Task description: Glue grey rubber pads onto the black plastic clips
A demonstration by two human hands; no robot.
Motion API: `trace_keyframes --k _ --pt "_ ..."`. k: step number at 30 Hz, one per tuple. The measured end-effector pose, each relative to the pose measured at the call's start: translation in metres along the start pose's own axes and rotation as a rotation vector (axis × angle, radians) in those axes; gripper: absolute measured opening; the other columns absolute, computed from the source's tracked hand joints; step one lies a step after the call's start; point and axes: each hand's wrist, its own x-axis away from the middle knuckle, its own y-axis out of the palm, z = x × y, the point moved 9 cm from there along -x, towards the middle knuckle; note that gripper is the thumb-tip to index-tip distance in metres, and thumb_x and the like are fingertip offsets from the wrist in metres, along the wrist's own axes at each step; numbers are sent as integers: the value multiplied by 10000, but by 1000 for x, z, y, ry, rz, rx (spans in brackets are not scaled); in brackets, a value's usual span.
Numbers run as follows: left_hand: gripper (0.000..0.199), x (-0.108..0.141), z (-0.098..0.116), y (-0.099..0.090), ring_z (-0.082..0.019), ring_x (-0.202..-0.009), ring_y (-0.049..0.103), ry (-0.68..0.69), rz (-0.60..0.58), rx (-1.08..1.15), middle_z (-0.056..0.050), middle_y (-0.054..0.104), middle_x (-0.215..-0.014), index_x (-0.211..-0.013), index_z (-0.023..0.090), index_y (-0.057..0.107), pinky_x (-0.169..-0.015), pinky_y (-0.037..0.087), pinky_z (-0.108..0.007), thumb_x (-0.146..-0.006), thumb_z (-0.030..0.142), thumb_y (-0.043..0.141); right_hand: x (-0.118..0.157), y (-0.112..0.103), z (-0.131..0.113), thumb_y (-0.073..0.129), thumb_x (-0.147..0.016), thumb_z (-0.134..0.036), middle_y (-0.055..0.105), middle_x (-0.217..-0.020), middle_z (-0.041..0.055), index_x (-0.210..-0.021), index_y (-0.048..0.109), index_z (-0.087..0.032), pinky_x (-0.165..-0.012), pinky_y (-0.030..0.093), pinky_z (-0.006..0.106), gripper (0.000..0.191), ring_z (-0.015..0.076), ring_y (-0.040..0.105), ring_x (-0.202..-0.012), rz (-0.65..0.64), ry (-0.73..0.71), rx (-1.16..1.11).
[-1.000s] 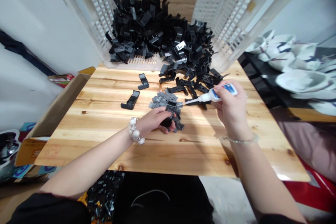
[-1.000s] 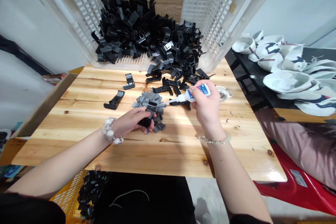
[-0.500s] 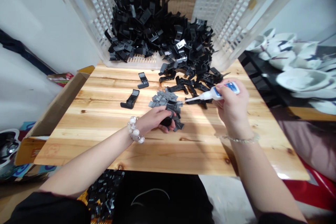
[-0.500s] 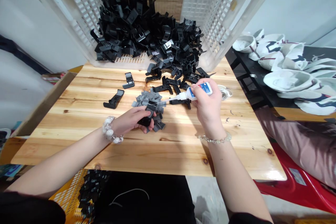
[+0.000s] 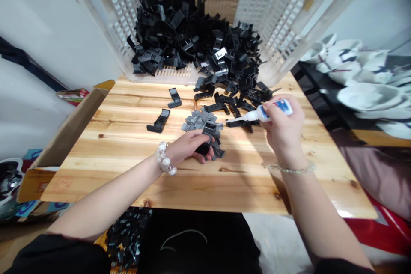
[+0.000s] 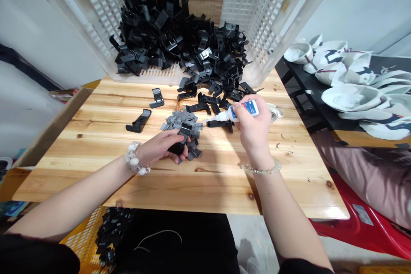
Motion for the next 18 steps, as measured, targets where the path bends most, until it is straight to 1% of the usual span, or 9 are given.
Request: trace_keyframes --k 4,8,13,16,18 --pt "188 0 0 0 -131 -623 640 -4 6 -1 -68 671 -723 -952 126 546 -517 506 -222 -948 292 458 0 -1 -1 701 -668 -180 449 -553 -56 -724 550 -210 -331 222 193 165 75 349 -419 -3 -20 8" --pt "188 0 0 0 -124 -608 636 4 5 11 -65 673 -727 -980 129 542 -510 505 -218 -952 297 462 2 2 0 703 -680 -196 449 -559 -56 -741 544 -212 -332 224 190 171 72 351 -417 -17 -16 13" --pt "182 0 1 0 -120 -604 634 11 -2 23 -63 672 -729 -967 129 542 -511 511 -216 -943 302 491 3 1 -3 715 -679 -195 451 -565 -55 -746 551 -214 -335 233 187 178 71 357 -423 -9 -16 18" --pt "174 1 3 -1 -129 -605 638 23 6 39 -65 670 -715 -978 125 540 -495 509 -215 -946 280 468 2 4 -1 708 -688 -184 410 -516 -71 -727 540 -211 -334 203 181 175 56 310 -390 -41 45 -54" --pt "165 1 5 -2 -139 -611 643 42 16 57 -67 670 -708 -980 124 536 -482 507 -215 -945 264 456 2 10 3 709 -722 -227 385 -475 -82 -737 528 -212 -331 175 178 182 50 279 -366 -89 120 -137"
